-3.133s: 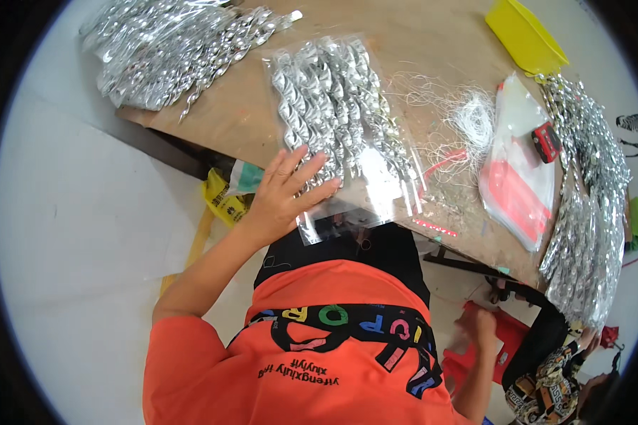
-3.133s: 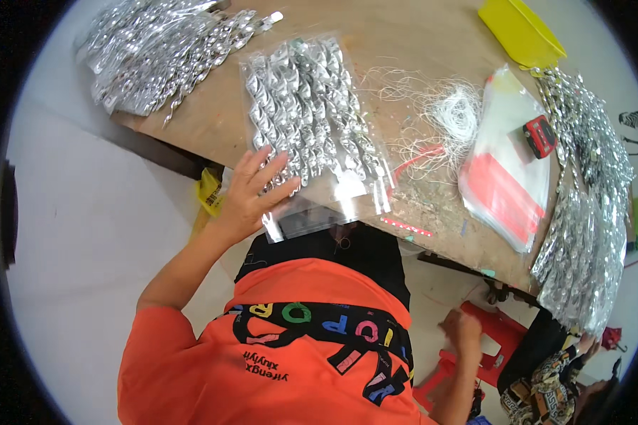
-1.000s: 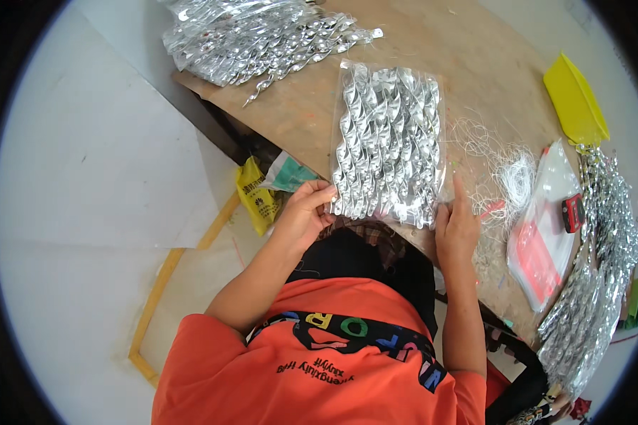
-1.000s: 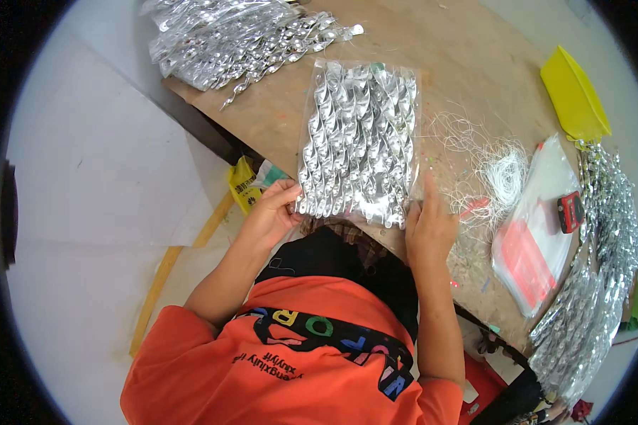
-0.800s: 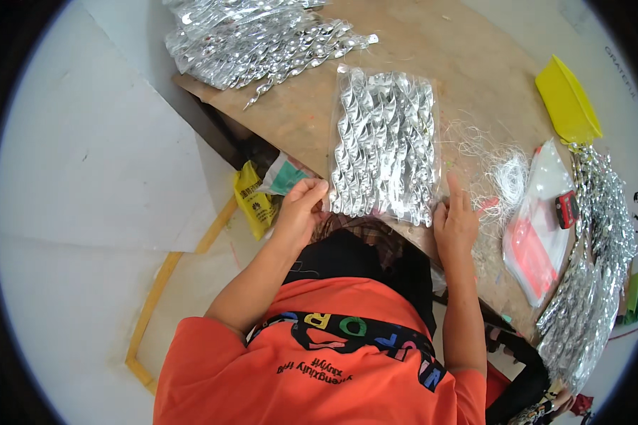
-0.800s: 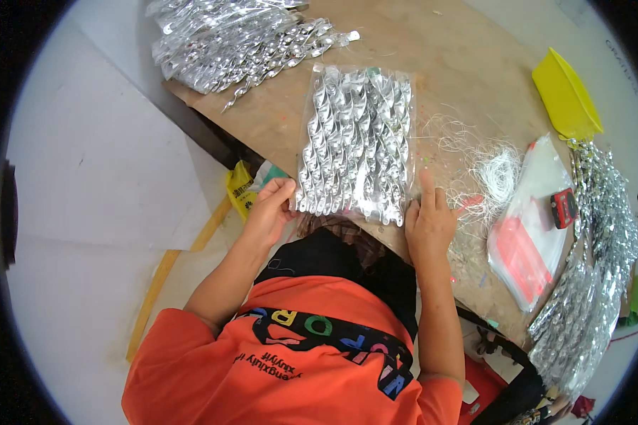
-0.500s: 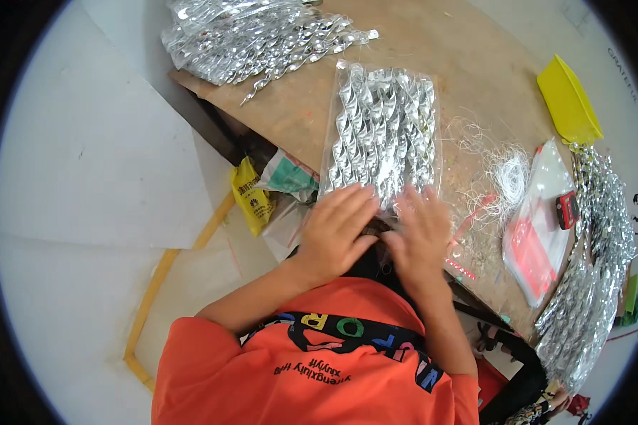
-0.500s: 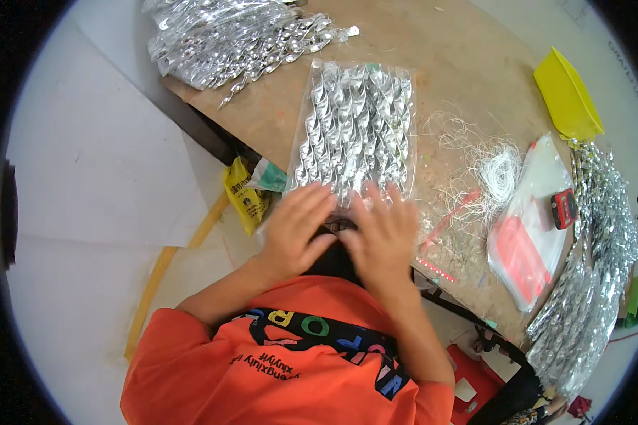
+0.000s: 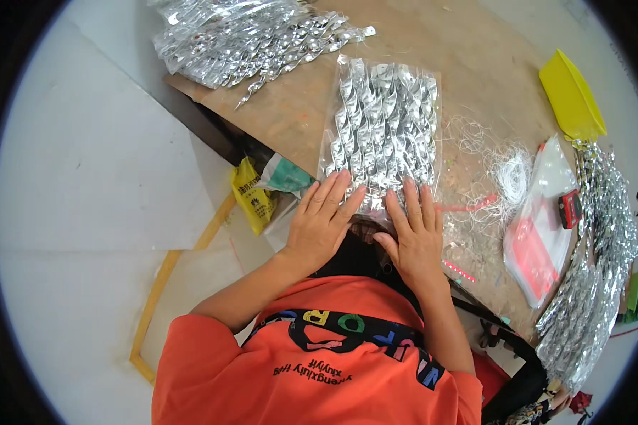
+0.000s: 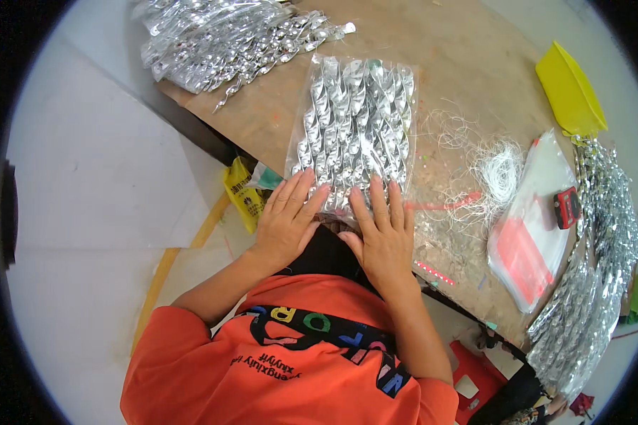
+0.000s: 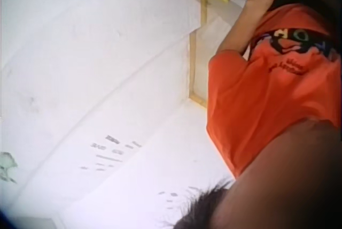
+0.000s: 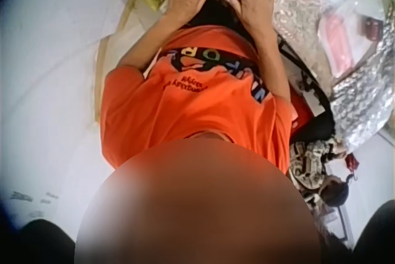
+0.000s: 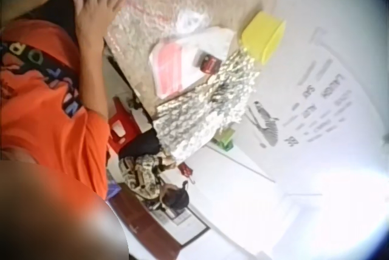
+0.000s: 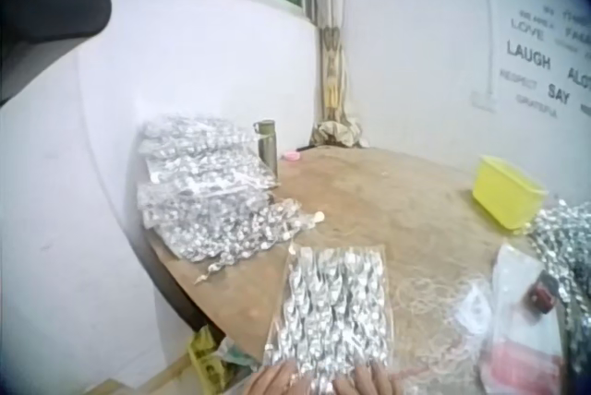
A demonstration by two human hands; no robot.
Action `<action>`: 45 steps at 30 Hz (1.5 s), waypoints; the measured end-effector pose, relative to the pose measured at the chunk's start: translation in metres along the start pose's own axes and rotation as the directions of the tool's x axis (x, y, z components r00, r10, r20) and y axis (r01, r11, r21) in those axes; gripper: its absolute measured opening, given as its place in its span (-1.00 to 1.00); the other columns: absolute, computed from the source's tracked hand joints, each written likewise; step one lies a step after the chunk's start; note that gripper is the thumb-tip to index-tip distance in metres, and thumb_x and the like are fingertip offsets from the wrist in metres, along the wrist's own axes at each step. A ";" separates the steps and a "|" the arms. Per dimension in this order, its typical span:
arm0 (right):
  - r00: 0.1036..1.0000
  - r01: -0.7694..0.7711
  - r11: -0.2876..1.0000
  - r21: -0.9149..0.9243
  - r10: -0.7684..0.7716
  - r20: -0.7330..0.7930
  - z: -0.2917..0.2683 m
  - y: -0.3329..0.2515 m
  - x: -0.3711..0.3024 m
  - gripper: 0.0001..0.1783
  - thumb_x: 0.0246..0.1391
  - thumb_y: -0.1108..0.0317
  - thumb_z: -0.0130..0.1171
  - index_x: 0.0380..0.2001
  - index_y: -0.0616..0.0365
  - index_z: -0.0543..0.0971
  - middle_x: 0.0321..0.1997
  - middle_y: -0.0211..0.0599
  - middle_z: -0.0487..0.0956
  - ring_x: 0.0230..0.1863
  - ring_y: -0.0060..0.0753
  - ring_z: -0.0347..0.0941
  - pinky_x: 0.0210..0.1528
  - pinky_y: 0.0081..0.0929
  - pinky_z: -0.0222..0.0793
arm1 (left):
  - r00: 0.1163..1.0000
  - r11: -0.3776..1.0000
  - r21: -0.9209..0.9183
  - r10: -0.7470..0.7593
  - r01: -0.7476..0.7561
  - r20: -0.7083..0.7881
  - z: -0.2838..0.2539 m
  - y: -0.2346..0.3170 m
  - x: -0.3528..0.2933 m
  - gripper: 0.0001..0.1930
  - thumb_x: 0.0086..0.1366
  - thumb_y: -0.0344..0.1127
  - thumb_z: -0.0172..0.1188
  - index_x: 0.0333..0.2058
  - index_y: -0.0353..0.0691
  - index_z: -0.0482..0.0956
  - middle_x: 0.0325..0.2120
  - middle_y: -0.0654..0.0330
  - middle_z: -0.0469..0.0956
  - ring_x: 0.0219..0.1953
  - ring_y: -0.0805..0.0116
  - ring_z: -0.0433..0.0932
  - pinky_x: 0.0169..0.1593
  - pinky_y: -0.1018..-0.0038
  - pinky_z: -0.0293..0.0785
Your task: Gathering and inserting silver foil party decorations into clear plastic bags for packaging.
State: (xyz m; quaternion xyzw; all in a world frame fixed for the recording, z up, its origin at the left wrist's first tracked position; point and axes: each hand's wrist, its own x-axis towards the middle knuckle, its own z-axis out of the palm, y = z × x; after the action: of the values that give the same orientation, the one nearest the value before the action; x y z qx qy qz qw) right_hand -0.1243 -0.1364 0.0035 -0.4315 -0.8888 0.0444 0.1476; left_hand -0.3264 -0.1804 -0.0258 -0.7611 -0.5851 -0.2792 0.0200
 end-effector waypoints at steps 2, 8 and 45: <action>1.000 -0.005 1.000 0.007 0.005 -0.024 0.002 0.002 -0.008 -0.22 0.00 0.02 0.22 0.29 -0.08 0.26 0.44 -0.18 0.05 0.44 0.05 -0.10 0.33 0.04 -0.08 | 1.000 1.000 0.011 -0.017 0.017 0.006 -0.002 0.002 -0.002 -0.28 0.05 -0.34 0.26 0.23 -0.06 0.26 0.27 0.04 0.17 0.30 0.08 0.14 0.29 0.11 0.07; 0.999 -0.018 0.999 0.032 0.020 -0.045 -0.003 0.010 -0.022 -0.21 -0.01 0.07 0.24 0.29 -0.03 0.25 0.43 -0.12 0.06 0.42 0.11 -0.07 0.34 -0.05 -0.07 | 0.998 0.998 0.009 -0.068 0.068 0.002 -0.010 0.006 -0.004 -0.26 0.04 -0.30 0.28 0.24 -0.13 0.23 0.27 0.03 0.16 0.31 0.03 0.11 0.29 0.03 0.02; 0.895 -0.218 0.778 0.589 0.400 -0.197 -0.002 0.038 -0.040 -0.46 0.10 0.51 0.10 0.19 0.14 0.36 -0.04 -0.22 0.57 -0.06 -0.43 0.44 0.01 -0.48 0.32 | 0.577 -0.384 -0.826 -0.591 0.414 0.564 0.002 -0.016 -0.006 -0.78 0.32 -0.25 0.12 -0.11 -0.15 0.42 -0.31 0.30 0.53 -0.32 0.50 0.48 -0.23 0.49 0.39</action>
State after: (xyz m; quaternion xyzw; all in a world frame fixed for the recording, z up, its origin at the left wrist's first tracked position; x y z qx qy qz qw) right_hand -0.0715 -0.1445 -0.0113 -0.5132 -0.7185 0.2544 0.3945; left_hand -0.3413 -0.1799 -0.0356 -0.1493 -0.4737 -0.6188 -0.6087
